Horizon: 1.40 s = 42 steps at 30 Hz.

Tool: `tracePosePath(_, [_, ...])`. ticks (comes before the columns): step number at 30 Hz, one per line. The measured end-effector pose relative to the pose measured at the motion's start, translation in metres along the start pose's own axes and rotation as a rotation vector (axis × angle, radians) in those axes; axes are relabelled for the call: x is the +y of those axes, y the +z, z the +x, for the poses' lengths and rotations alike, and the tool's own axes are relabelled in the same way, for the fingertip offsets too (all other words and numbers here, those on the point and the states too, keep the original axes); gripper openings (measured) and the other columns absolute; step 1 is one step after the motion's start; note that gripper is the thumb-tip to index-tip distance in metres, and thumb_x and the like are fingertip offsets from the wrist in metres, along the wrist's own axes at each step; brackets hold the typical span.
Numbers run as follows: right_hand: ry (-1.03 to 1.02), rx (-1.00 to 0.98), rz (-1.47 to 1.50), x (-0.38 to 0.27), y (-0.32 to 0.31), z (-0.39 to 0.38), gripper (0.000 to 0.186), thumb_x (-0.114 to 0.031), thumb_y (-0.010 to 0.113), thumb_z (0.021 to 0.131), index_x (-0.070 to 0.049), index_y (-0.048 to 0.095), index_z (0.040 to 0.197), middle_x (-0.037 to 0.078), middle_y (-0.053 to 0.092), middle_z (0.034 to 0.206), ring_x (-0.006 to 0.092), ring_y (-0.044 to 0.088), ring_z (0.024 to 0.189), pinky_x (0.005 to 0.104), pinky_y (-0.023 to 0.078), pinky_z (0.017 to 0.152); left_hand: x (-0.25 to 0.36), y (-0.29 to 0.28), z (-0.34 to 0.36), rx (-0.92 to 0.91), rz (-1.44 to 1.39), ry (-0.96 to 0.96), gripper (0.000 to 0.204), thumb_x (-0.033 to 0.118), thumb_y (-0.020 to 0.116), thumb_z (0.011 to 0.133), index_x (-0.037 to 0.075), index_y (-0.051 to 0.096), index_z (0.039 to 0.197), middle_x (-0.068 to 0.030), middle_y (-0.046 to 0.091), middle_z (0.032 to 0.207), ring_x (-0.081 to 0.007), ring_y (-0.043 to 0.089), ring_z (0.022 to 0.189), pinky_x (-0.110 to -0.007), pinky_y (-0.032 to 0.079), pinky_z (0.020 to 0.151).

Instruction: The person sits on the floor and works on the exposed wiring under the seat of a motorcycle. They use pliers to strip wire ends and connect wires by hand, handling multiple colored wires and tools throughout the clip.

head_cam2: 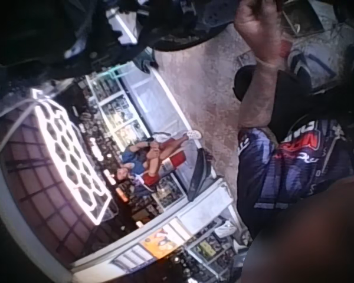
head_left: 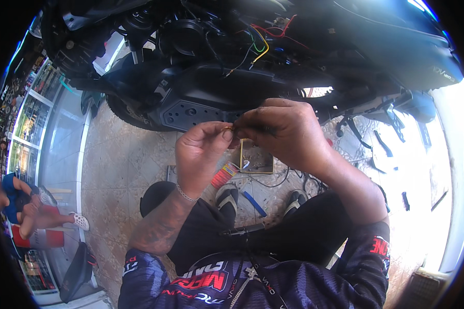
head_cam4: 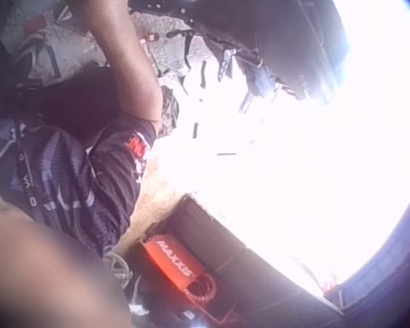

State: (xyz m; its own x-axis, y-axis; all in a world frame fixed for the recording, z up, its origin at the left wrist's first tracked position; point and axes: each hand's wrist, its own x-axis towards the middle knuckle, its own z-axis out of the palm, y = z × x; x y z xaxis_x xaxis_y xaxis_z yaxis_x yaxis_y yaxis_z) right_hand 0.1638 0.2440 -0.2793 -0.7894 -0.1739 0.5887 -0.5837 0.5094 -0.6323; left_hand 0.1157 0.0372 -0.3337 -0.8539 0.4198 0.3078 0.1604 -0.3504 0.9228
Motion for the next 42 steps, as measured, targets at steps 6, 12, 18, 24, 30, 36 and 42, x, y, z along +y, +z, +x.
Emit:
tracePosePath(6, [-0.019,-0.039,-0.113,0.001,-0.003,0.001,0.018,-0.005,0.081,0.082,-0.006,0.079,0.1,0.01,0.072,0.089,0.0253,0.073,0.078,0.0373,0.059,0.07,0.0,0.006,-0.004,0.051,0.226,0.047,0.015,0.007,0.071,0.099,-0.004,0.07,0.109,-0.0084,0.073,0.102,-0.011,0.071,0.091,-0.025,0.058,0.084])
tracePosePath(12, [-0.057,-0.092,-0.111,0.001,-0.013,0.001,0.017,-0.007,0.08,0.082,-0.005,0.079,0.099,0.011,0.072,0.086,0.027,0.072,0.078,0.037,0.058,0.07,-0.002,0.004,-0.004,0.001,0.562,0.133,0.015,0.005,0.067,0.101,-0.006,0.068,0.111,-0.0084,0.073,0.099,-0.0116,0.071,0.089,-0.028,0.06,0.086])
tracePosePath(18, [0.065,-0.136,-0.021,0.001,-0.01,0.002,0.014,-0.011,0.077,0.083,-0.003,0.078,0.095,0.012,0.073,0.085,0.0309,0.07,0.084,0.0393,0.056,0.076,0.007,0.004,-0.004,-0.052,0.473,0.112,0.013,0.003,0.064,0.101,-0.007,0.069,0.109,-0.009,0.073,0.1,-0.012,0.072,0.088,-0.028,0.061,0.084])
tracePosePath(24, [0.068,-0.097,-0.009,0.007,-0.006,0.004,0.016,-0.009,0.081,0.083,-0.006,0.08,0.099,0.01,0.073,0.083,0.0245,0.072,0.077,0.0354,0.058,0.069,0.003,0.003,-0.001,-0.014,0.478,0.1,0.013,0.003,0.066,0.1,-0.006,0.071,0.108,-0.0092,0.073,0.099,-0.0117,0.072,0.085,-0.027,0.061,0.081])
tracePosePath(30, [0.096,-0.167,-0.008,0.002,-0.01,0.003,0.014,-0.012,0.078,0.083,-0.005,0.079,0.095,0.012,0.073,0.086,0.0305,0.07,0.085,0.0388,0.056,0.078,0.004,0.001,-0.003,-0.034,0.531,0.096,0.012,0.003,0.067,0.099,-0.006,0.071,0.107,-0.0077,0.074,0.095,-0.011,0.072,0.082,-0.026,0.06,0.078])
tracePosePath(36, [0.164,-0.263,0.123,0.0,-0.019,0.006,0.014,-0.015,0.08,0.082,-0.007,0.08,0.094,0.01,0.073,0.084,0.0262,0.07,0.077,0.0354,0.056,0.075,0.009,0.001,-0.006,-0.084,0.486,0.116,0.012,0.002,0.065,0.099,-0.006,0.071,0.106,-0.0107,0.073,0.102,-0.0132,0.071,0.083,-0.026,0.059,0.077])
tracePosePath(42, [0.298,-0.321,0.221,-0.001,-0.025,0.006,0.013,-0.014,0.082,0.081,-0.008,0.08,0.093,0.009,0.073,0.083,0.0218,0.07,0.074,0.034,0.056,0.073,0.009,-0.001,-0.006,-0.165,0.446,0.115,0.013,0.002,0.064,0.099,-0.006,0.072,0.106,-0.0119,0.072,0.106,-0.0141,0.071,0.083,-0.027,0.059,0.078])
